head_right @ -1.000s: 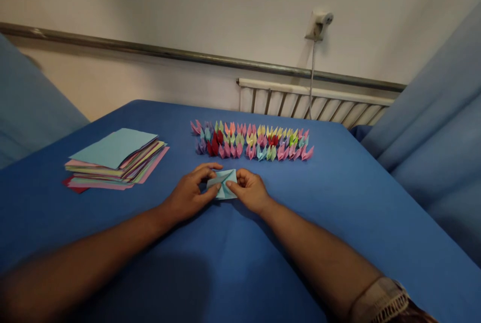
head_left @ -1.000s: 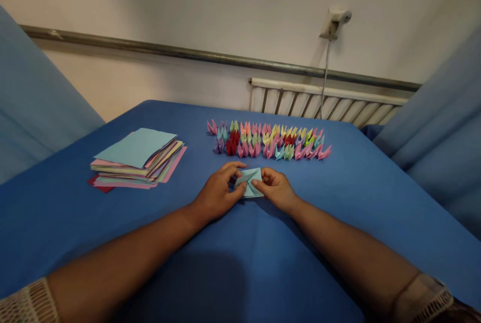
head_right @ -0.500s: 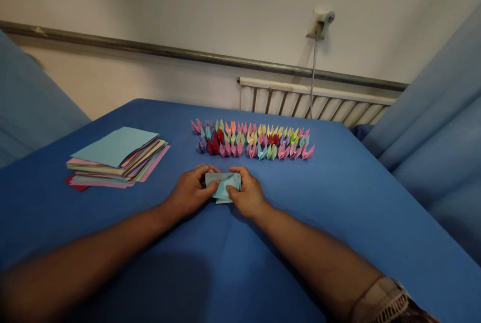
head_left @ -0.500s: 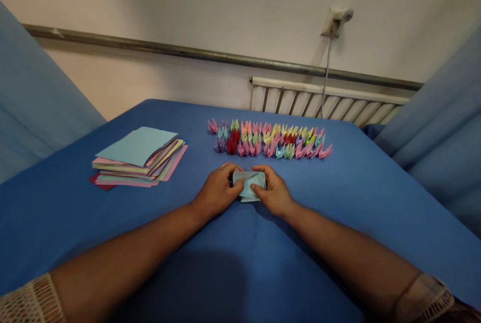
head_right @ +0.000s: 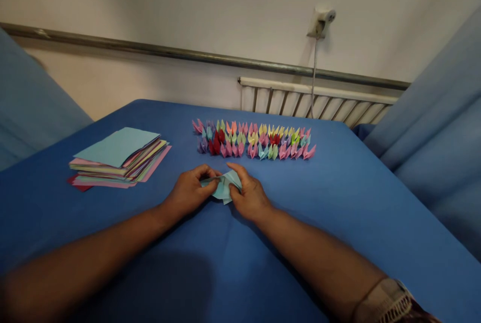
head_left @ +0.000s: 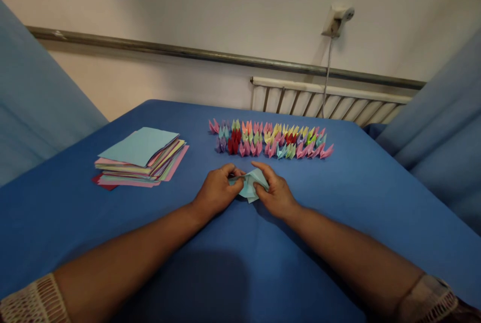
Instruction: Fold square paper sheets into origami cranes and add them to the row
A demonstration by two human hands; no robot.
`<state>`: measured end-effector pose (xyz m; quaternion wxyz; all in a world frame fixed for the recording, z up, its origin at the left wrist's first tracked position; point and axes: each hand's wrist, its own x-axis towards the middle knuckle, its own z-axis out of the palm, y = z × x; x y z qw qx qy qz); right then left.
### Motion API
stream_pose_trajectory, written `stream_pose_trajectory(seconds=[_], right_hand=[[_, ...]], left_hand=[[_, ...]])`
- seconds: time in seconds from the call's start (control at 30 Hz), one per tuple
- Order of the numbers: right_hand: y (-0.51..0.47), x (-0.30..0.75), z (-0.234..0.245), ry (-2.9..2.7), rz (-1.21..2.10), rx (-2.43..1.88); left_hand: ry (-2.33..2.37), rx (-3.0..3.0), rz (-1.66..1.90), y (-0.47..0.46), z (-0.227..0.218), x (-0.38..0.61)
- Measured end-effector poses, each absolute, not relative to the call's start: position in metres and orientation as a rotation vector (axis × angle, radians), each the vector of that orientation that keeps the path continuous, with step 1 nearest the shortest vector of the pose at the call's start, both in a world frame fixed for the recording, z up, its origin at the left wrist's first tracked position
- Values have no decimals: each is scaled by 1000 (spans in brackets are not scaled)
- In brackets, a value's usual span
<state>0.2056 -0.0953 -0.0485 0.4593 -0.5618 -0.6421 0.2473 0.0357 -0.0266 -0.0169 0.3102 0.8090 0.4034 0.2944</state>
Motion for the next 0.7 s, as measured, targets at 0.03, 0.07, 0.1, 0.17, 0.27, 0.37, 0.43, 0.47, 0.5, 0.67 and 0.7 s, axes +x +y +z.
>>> stream_pose_trajectory(seconds=[0.03,0.07,0.1,0.17,0.27,0.37,0.43,0.47,0.5,0.67,0.7], right_hand=[[-95,206,-49,-1581,607,-1348],[-94,207,-50,-1585,604,-1314],[-93,207,-51,-1591,600,-1282],[-92,207,-50,-1599,606,-1228],[-91,206,-48,-1588,650,-1180],[-92,205,-47,-1575,664,-1172],[-92,205,-48,-1572,655,-1203],[-92,205,-48,-1561,656,-1225],[-92,206,-49,-1543,670,-1246],[-89,209,-50,-1392,792,-1261],[-89,209,-50,-1373,810,-1241]], left_hand=[[1073,2138,771,-26,-17,36],[1075,2140,765,-25,-18,36],[1062,2137,764,-25,-18,36],[997,2113,780,-26,-18,37],[941,2085,808,-27,-19,37],[1016,2107,804,-27,-18,37],[1025,2101,815,-27,-18,36],[1010,2084,830,-27,-18,36],[983,2060,848,-27,-18,36],[877,1868,900,-27,-15,37],[864,1836,898,-27,-14,36]])
